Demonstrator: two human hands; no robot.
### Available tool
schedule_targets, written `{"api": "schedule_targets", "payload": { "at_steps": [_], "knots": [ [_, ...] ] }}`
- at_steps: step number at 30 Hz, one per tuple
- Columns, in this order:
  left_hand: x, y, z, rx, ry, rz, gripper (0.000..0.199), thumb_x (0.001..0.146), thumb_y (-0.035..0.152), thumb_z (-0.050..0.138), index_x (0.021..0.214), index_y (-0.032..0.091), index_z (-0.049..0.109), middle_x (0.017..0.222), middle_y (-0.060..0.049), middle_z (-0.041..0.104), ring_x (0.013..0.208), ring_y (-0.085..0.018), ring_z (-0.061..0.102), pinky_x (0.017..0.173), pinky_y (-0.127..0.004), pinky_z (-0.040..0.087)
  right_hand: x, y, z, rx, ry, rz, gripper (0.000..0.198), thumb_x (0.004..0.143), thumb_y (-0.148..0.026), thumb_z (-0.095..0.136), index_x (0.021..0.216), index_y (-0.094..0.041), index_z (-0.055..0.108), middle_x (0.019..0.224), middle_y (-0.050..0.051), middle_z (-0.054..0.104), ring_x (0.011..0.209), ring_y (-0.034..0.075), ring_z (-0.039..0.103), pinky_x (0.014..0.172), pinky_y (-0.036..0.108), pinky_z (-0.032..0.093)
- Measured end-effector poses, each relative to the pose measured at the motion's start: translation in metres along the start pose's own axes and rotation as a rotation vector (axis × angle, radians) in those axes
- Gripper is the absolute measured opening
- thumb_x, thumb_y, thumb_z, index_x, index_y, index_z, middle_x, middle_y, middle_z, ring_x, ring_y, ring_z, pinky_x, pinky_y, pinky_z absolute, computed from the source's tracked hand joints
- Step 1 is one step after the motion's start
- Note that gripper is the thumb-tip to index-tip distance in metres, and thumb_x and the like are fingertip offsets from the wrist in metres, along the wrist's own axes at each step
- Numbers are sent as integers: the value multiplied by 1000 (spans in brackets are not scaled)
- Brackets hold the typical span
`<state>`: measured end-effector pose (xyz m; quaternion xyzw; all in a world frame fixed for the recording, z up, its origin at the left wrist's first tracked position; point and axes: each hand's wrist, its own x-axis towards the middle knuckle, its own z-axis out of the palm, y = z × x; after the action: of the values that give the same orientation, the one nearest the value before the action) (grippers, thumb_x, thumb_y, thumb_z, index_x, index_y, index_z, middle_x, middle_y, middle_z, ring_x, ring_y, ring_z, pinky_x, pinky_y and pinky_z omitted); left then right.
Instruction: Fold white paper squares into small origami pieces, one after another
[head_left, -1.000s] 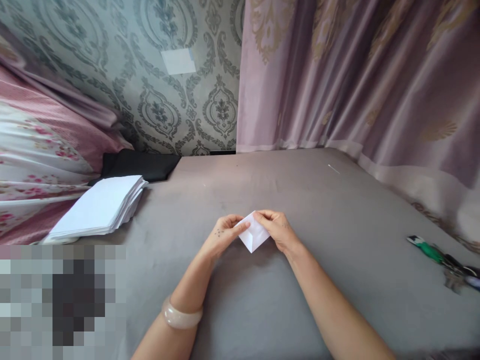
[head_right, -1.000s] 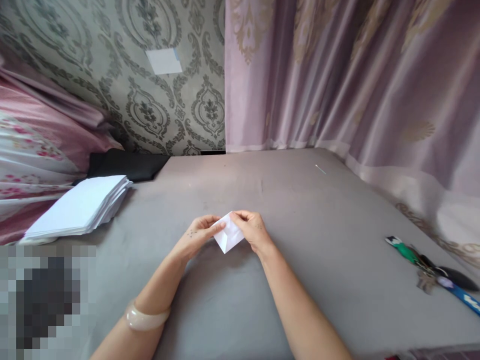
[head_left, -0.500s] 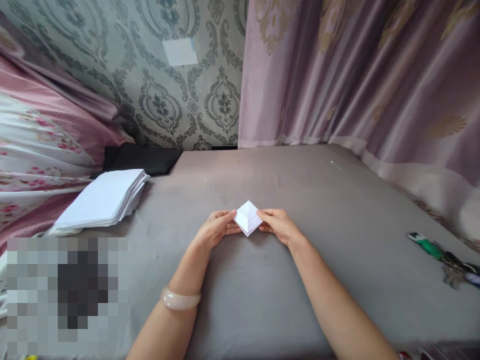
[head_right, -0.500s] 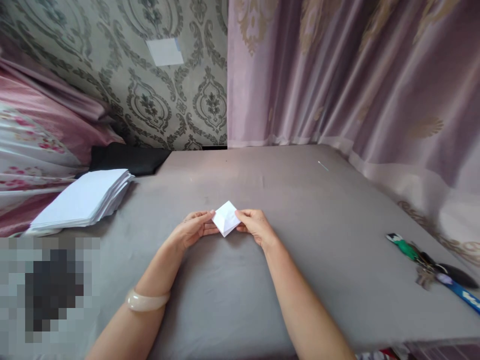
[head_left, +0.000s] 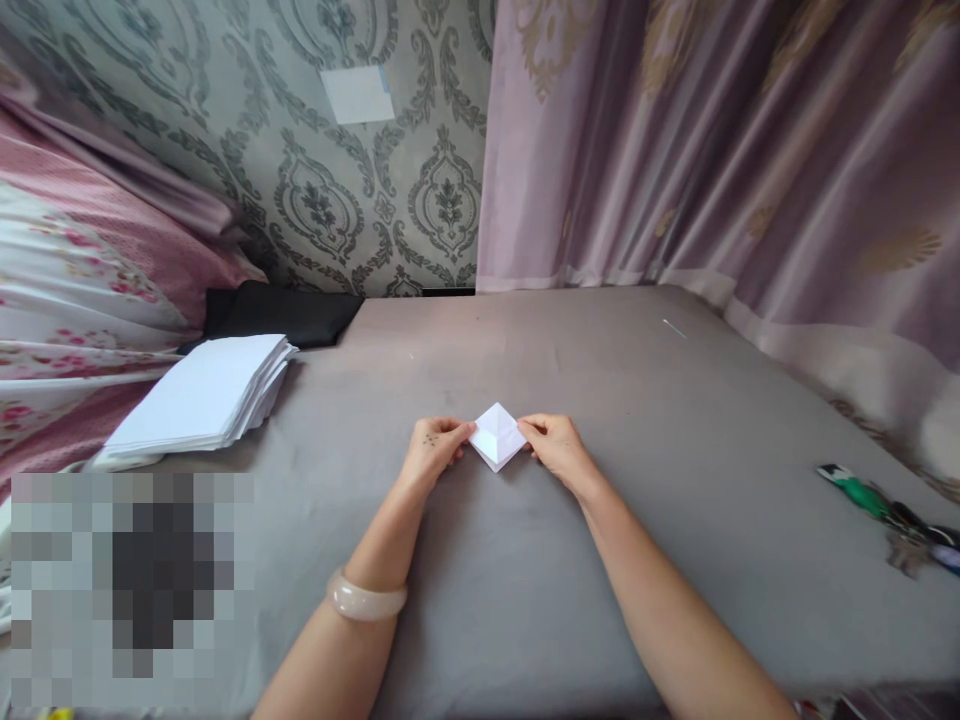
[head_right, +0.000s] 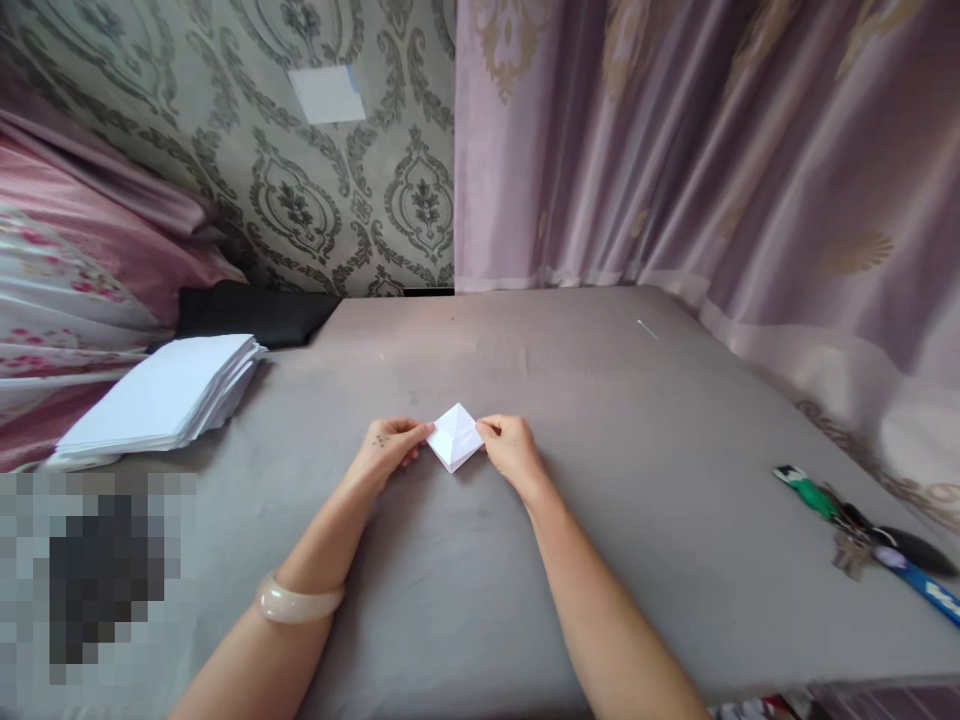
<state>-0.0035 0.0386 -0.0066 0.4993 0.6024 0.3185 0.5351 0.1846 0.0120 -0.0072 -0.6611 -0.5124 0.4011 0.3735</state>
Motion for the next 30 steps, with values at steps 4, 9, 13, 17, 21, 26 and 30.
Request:
{"api": "schedule_targets", "payload": {
  "at_steps": [4,9,13,17,21,26,30],
  "knots": [
    [-1,-1,1,169,35,51,29,75,41,59,66,14,62,44,4,48,37,-7,38,40,-19,27,0,2,2,-101,39,-84,21,78,-23,54,83,-19,73,83,5,72,78,18,63,71,27,46],
    [-1,-1,2,364,60,130,26,81,36,53,71,14,64,50,1,54,47,-11,49,50,-22,35,-2,3,5,-387,126,-189,18,82,-21,53,81,-20,71,86,6,70,81,18,62,77,28,42],
    [-2,1,3,573,129,227,21,81,33,56,72,16,64,67,-4,65,64,-16,58,59,-25,38,-3,6,7,-560,136,-219,16,85,-22,52,83,-21,68,86,6,66,81,18,60,76,28,42],
    [-4,-1,4,723,148,318,14,82,30,56,80,18,61,83,-7,65,76,-20,59,65,-29,41,-2,7,8,-614,137,-303,14,86,-20,51,88,-20,65,92,7,62,85,18,58,78,29,43],
    [2,-8,6,766,61,640,15,85,14,47,93,18,60,94,-7,61,90,-20,56,78,-30,45,0,7,10,-521,47,-482,27,83,-5,44,94,-19,64,97,7,61,95,17,57,86,28,43],
    [9,-15,7,684,-49,767,22,88,15,42,90,16,64,95,-9,60,91,-20,55,84,-33,45,-1,7,11,-437,15,-461,25,81,-8,45,89,-18,67,93,5,64,86,14,60,84,26,45],
    [4,-14,5,619,-73,711,15,85,21,52,93,15,63,97,-10,58,89,-20,54,84,-35,45,-3,6,13,-433,36,-409,18,82,-29,56,91,-18,66,93,6,62,87,16,59,85,29,45]
  ]
}}
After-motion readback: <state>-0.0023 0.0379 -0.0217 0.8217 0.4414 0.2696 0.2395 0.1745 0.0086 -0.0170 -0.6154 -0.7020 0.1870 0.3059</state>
